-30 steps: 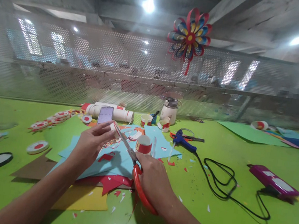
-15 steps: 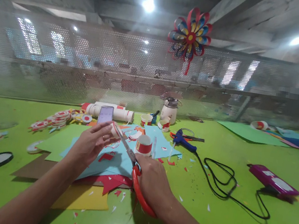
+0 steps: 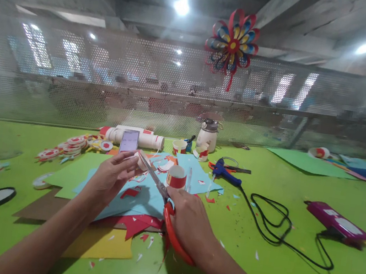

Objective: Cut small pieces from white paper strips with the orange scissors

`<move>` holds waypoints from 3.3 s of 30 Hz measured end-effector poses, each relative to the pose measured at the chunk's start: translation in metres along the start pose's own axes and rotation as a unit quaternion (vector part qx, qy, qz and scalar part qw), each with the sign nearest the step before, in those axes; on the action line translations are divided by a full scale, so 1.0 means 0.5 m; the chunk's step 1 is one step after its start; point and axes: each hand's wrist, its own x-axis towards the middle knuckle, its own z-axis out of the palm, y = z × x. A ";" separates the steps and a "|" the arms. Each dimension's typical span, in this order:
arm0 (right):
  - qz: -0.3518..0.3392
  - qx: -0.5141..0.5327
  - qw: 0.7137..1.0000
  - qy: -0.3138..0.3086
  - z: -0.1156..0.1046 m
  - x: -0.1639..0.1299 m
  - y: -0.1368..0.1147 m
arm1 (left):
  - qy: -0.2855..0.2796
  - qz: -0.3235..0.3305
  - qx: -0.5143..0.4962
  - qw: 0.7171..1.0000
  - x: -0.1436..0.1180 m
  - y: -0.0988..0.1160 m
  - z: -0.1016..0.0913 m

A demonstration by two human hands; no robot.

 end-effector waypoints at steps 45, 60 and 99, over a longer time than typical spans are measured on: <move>-0.004 -0.001 1.000 0.007 -0.002 -0.002 -0.003 | -0.011 -0.016 -0.030 0.999 -0.006 0.011 0.009; 0.001 -0.009 1.000 -0.001 -0.009 0.001 -0.008 | -0.011 0.000 -0.003 1.000 -0.004 0.003 0.003; -0.005 0.000 1.000 0.004 0.000 0.002 0.002 | -0.014 0.002 -0.012 1.000 0.000 0.000 0.002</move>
